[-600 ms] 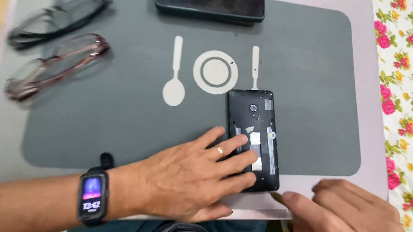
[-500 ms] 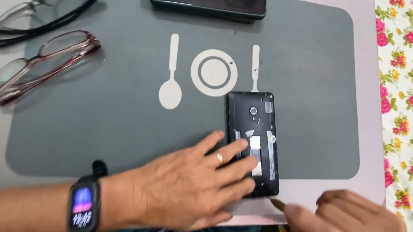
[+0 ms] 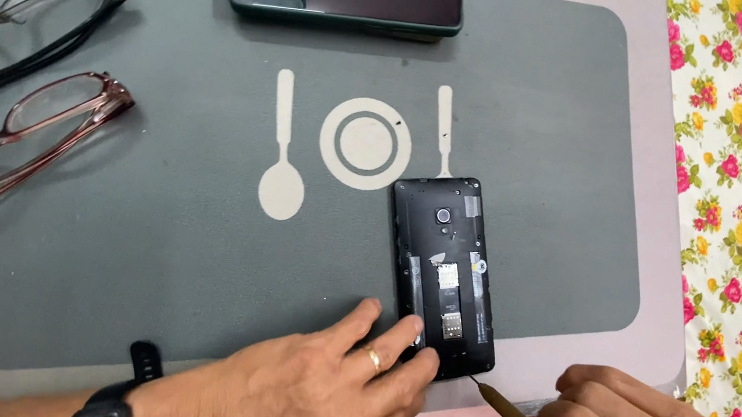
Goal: The person uses a small screwdriver to unscrew and remove components from the back of a disassembled smartphone. They work on a grey mat on a small table, handling the phone and the tool with both hands.
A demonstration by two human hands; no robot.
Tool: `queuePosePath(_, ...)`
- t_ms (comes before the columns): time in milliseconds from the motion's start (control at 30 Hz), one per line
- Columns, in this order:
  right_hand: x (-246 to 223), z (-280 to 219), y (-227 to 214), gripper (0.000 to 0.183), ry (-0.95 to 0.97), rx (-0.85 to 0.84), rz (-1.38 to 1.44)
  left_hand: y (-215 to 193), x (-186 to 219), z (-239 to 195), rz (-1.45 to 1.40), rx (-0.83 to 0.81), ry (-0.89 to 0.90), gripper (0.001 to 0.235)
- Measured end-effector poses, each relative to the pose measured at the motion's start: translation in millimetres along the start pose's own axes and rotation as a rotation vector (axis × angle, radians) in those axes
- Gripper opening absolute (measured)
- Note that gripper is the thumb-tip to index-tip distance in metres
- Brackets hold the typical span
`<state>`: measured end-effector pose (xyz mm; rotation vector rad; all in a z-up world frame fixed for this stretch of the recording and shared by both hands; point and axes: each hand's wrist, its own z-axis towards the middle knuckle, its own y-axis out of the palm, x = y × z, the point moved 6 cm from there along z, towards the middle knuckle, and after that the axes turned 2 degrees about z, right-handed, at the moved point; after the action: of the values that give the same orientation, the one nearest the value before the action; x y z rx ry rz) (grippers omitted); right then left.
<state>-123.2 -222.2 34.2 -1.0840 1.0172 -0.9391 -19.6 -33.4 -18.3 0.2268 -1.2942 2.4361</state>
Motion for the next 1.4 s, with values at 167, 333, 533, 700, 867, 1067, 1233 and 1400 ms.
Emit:
queuePosePath(167, 2.0, 4.0, -1.3, 0.027, -0.189, 0.004, -0.050, -7.2, 6.2, -0.4, 0.175, -0.221, 0.108, 0.030)
queuePosePath(333, -14.4, 15.9, -8.3, 0.043, -0.087, 0.043, 0.007, -11.3, 14.3, -1.6, 0.380, -0.172, 0.087, 0.038)
queuePosePath(533, 5.4, -19.9, 6.9, 0.006, -0.095, -0.002, 0.042, -14.7, 15.8, -4.0, 0.385, -0.216, 0.132, 0.042)
queuePosePath(700, 8.3, -19.8, 9.0, 0.031, 0.107, 0.044, 0.086, -14.8, 16.8, -1.9, 0.358, -0.201, 0.110, 0.039)
queuePosePath(867, 0.9, -18.5, 5.3, 0.006, -0.077, -0.007, 0.040, -14.7, 16.8, -2.1, 0.354, -0.195, 0.107, 0.038)
queuePosePath(1067, 16.0, -30.2, 11.6, 0.011, -0.002, -0.035, 0.097, -15.7, 16.6, -4.4, 0.340, -0.146, 0.080, 0.039)
queuePosePath(1233, 18.5, -32.3, 9.1, 0.020, -0.115, -0.012, 0.023, -13.0, 17.2, -4.2, 0.360, -0.128, 0.059, 0.039)
queuePosePath(1400, 13.4, -20.7, 3.6, 0.007, -0.071, -0.122, 0.097, -12.6, 17.2, -4.5, 0.343, -0.117, 0.064, 0.044)
